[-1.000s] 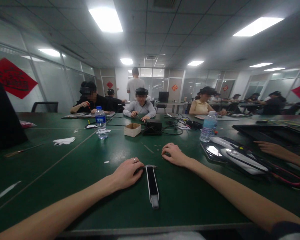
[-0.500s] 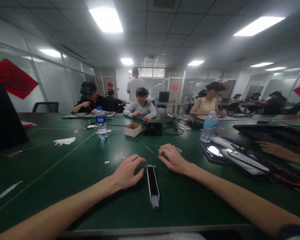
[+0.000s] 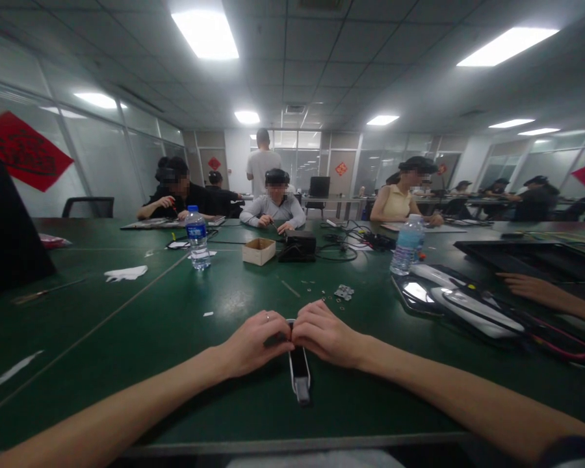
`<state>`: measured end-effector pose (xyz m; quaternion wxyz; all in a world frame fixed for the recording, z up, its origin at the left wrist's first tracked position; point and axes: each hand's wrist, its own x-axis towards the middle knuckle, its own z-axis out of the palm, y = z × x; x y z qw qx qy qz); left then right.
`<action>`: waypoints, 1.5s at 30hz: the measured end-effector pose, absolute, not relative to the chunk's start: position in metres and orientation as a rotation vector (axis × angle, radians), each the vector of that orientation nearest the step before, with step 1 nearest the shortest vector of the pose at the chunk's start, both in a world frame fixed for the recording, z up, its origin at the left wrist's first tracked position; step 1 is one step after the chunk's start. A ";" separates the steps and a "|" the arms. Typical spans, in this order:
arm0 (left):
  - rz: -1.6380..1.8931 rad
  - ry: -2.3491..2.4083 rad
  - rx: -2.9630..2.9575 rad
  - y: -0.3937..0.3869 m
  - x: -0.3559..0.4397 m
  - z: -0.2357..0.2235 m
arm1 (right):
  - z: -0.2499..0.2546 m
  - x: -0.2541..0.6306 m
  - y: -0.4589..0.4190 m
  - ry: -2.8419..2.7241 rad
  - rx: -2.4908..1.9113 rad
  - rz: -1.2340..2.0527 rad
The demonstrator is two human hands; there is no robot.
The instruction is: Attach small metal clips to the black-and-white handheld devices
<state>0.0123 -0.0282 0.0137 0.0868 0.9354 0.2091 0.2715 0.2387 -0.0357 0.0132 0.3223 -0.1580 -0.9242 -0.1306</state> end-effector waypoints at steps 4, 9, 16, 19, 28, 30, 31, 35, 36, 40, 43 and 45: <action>0.826 0.554 2.783 -0.025 0.012 0.014 | 0.013 0.240 -0.035 -2.405 -0.373 -0.334; 0.894 0.582 2.890 -0.021 0.013 0.008 | 0.011 0.241 -0.034 -2.397 -0.369 -0.302; 1.058 0.578 2.998 -0.016 0.013 0.003 | 0.010 0.239 -0.033 -2.383 -0.373 -0.293; 1.051 0.585 3.012 -0.017 0.014 0.004 | 0.011 0.238 -0.034 -2.367 -0.355 -0.279; 1.027 0.680 3.001 -0.016 0.013 0.006 | 0.013 0.242 -0.033 -2.401 -0.416 -0.258; 0.937 0.767 3.007 -0.014 0.010 0.009 | 0.013 0.245 -0.029 -2.394 -0.500 -0.250; 0.895 0.821 3.006 -0.013 0.008 0.010 | 0.012 0.247 -0.027 -2.390 -0.552 -0.239; 0.702 0.976 2.963 -0.008 0.002 0.013 | 0.008 0.255 -0.015 -2.380 -0.768 -0.158; 0.667 0.992 2.951 -0.008 0.002 0.013 | 0.007 0.256 -0.013 -2.390 -0.813 -0.137; 0.573 1.054 2.906 -0.006 0.002 0.013 | 0.005 0.256 -0.010 -2.450 -0.937 -0.066; 0.565 1.085 2.875 -0.006 0.002 0.013 | 0.006 0.253 -0.012 -2.468 -0.958 -0.042; 0.567 1.078 2.862 -0.007 0.003 0.013 | 0.006 0.253 -0.013 -2.473 -0.948 -0.035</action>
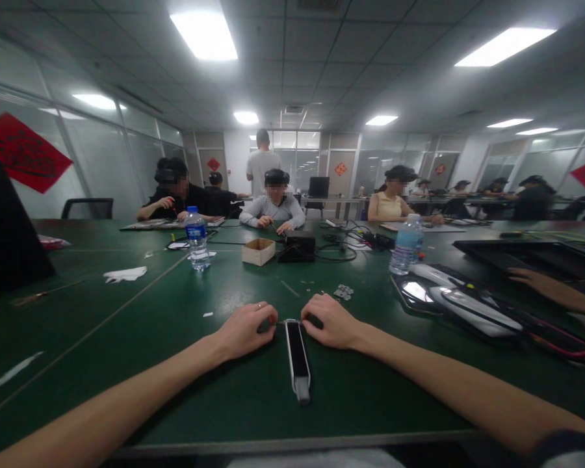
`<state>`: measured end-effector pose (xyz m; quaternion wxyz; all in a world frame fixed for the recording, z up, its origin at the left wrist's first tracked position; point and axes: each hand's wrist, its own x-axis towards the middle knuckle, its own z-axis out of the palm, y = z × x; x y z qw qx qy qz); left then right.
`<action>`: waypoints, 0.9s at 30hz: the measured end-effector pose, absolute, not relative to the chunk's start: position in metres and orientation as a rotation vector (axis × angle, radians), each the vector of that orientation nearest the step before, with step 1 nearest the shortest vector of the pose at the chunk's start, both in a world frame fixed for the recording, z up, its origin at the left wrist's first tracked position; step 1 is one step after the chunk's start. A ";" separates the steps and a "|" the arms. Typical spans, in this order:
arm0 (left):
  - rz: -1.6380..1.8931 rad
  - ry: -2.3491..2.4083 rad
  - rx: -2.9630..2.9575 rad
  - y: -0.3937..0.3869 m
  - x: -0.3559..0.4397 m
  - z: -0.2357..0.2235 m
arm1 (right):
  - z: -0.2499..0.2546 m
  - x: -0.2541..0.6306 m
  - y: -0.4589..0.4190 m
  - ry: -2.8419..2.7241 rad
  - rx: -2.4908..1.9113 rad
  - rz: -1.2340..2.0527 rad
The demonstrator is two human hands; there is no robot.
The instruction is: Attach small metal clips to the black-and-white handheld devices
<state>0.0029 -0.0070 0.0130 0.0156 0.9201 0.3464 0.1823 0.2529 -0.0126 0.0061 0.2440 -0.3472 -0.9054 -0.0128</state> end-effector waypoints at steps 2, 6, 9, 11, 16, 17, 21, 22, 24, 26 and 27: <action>0.563 1.080 2.854 -0.007 0.003 0.013 | 0.006 0.253 -0.013 -2.482 -0.939 -0.018; 0.559 1.113 2.836 -0.006 0.004 0.011 | 0.006 0.254 -0.013 -2.492 -0.939 0.000; 0.540 1.126 2.812 -0.005 0.004 0.009 | 0.006 0.254 -0.013 -2.496 -0.929 0.012; 0.542 1.118 2.793 -0.005 0.004 0.009 | 0.006 0.254 -0.012 -2.500 -0.918 0.029; 0.564 1.073 2.773 -0.007 0.005 0.011 | 0.008 0.253 -0.014 -2.510 -0.892 0.061; 0.563 1.072 2.772 -0.008 0.005 0.011 | 0.009 0.253 -0.015 -2.516 -0.891 0.059; 0.578 1.051 2.769 -0.006 0.005 0.009 | 0.014 0.255 -0.015 -2.549 -0.874 -0.031; 0.583 1.051 2.769 -0.005 0.005 0.008 | 0.016 0.257 -0.014 -2.545 -0.875 -0.077; 0.585 1.067 2.768 -0.004 0.005 0.006 | 0.017 0.263 -0.010 -2.502 -0.901 -0.181; 0.584 1.091 2.769 -0.004 0.005 0.004 | 0.018 0.272 -0.003 -2.443 -0.953 -0.267; 0.583 1.097 2.772 -0.004 0.004 0.004 | 0.018 0.277 0.001 -2.416 -0.986 -0.301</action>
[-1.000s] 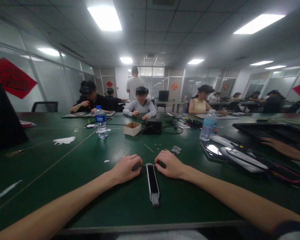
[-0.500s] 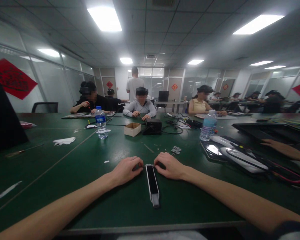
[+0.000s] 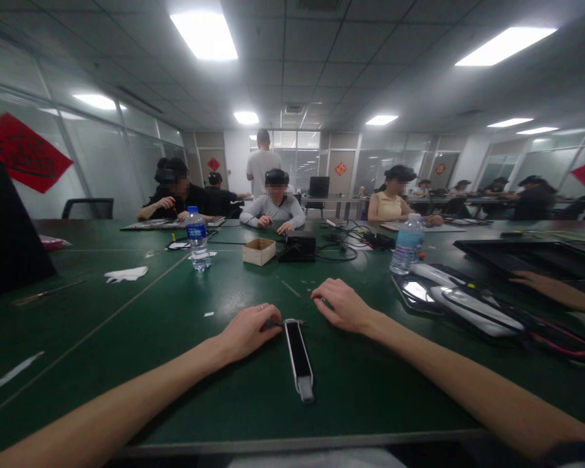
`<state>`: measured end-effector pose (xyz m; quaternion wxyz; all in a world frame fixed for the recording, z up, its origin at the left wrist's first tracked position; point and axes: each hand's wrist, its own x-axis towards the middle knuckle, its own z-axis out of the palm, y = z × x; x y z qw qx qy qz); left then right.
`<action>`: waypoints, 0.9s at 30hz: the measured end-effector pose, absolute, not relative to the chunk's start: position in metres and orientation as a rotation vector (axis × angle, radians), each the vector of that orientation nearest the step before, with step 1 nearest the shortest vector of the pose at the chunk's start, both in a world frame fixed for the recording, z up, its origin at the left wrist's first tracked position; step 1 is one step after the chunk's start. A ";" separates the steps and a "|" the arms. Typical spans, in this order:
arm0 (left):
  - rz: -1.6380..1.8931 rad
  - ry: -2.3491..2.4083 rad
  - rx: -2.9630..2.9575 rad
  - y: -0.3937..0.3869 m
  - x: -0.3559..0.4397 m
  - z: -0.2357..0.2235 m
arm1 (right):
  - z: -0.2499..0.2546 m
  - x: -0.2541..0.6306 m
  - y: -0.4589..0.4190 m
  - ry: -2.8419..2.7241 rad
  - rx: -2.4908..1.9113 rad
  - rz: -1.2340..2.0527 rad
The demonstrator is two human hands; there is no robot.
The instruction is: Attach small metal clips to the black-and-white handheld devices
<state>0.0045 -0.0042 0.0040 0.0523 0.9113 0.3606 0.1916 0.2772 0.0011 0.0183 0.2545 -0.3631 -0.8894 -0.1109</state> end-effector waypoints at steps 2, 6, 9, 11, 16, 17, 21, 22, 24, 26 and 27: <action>0.581 1.092 2.779 -0.005 0.004 0.004 | 0.017 0.288 0.009 -2.382 -1.067 -0.351; 0.567 1.060 2.786 -0.006 0.002 0.005 | 0.012 0.304 0.022 -2.399 -1.229 -0.353; 0.581 1.041 2.783 -0.008 0.002 0.007 | 0.005 0.310 0.027 -2.450 -1.290 -0.322; 0.596 1.032 2.784 -0.009 0.003 0.008 | 0.000 0.311 0.030 -2.476 -1.310 -0.319; 0.607 1.034 2.790 -0.009 0.004 0.009 | -0.006 0.314 0.034 -2.484 -1.283 -0.273; 0.610 1.033 2.790 -0.009 0.004 0.008 | -0.006 0.314 0.034 -2.484 -1.269 -0.263; 0.609 1.036 2.793 -0.010 0.004 0.009 | -0.005 0.315 0.035 -2.511 -1.220 -0.237; 0.609 1.038 2.793 -0.011 0.004 0.009 | -0.005 0.315 0.036 -2.518 -1.209 -0.237; 0.605 1.038 2.790 -0.011 0.004 0.011 | -0.004 0.315 0.036 -2.527 -1.197 -0.248; 0.601 1.029 2.782 -0.011 0.004 0.011 | -0.004 0.315 0.037 -2.534 -1.195 -0.261; 0.604 1.024 2.780 -0.011 0.004 0.010 | -0.004 0.315 0.037 -2.538 -1.196 -0.266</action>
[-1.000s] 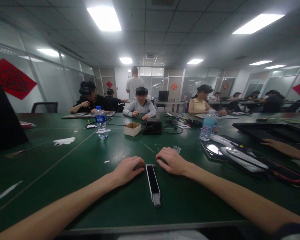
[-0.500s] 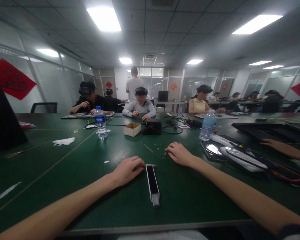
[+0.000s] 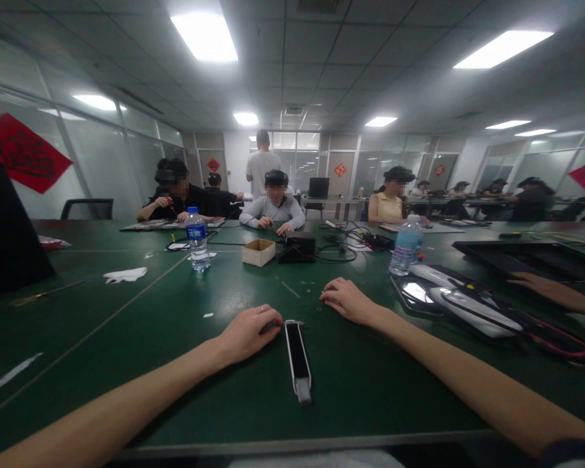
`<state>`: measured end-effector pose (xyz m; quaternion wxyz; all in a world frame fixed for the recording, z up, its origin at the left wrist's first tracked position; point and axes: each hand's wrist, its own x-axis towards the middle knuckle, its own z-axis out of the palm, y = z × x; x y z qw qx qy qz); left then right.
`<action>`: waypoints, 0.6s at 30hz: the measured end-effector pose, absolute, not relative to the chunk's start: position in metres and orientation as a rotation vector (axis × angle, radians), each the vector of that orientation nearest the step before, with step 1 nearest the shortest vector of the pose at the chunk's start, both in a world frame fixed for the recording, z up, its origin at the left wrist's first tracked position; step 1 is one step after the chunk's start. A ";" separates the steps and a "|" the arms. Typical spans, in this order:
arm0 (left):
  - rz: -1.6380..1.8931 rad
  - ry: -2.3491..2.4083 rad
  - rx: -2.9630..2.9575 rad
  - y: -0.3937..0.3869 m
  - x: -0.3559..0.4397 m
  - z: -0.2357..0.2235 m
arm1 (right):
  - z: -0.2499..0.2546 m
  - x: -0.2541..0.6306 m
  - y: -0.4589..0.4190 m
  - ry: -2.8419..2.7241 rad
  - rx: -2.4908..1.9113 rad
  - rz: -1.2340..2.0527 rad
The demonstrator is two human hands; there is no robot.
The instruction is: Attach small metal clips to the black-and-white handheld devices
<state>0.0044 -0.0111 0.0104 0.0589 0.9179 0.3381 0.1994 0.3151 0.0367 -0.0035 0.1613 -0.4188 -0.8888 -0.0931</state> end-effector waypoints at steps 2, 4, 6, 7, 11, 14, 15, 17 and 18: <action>0.617 1.013 2.781 -0.010 0.004 0.009 | -0.003 0.314 0.036 -2.543 -1.196 -0.276; 0.630 1.008 2.785 -0.008 0.004 0.007 | -0.003 0.313 0.036 -2.545 -1.200 -0.289; 0.627 1.008 2.790 -0.007 0.004 0.006 | -0.003 0.312 0.035 -2.542 -1.207 -0.302; 0.625 1.010 2.792 -0.007 0.004 0.005 | -0.003 0.311 0.035 -2.538 -1.212 -0.309; 0.618 1.012 2.792 -0.007 0.003 0.005 | -0.002 0.309 0.034 -2.537 -1.222 -0.340; 0.605 1.012 2.794 -0.008 0.004 0.007 | 0.000 0.308 0.031 -2.522 -1.220 -0.349; 0.603 1.016 2.792 -0.009 0.004 0.007 | 0.001 0.307 0.030 -2.511 -1.218 -0.344; 0.602 1.030 2.786 -0.010 0.005 0.008 | 0.002 0.304 0.027 -2.491 -1.206 -0.326; 0.602 1.036 2.784 -0.010 0.005 0.008 | 0.003 0.301 0.026 -2.487 -1.196 -0.316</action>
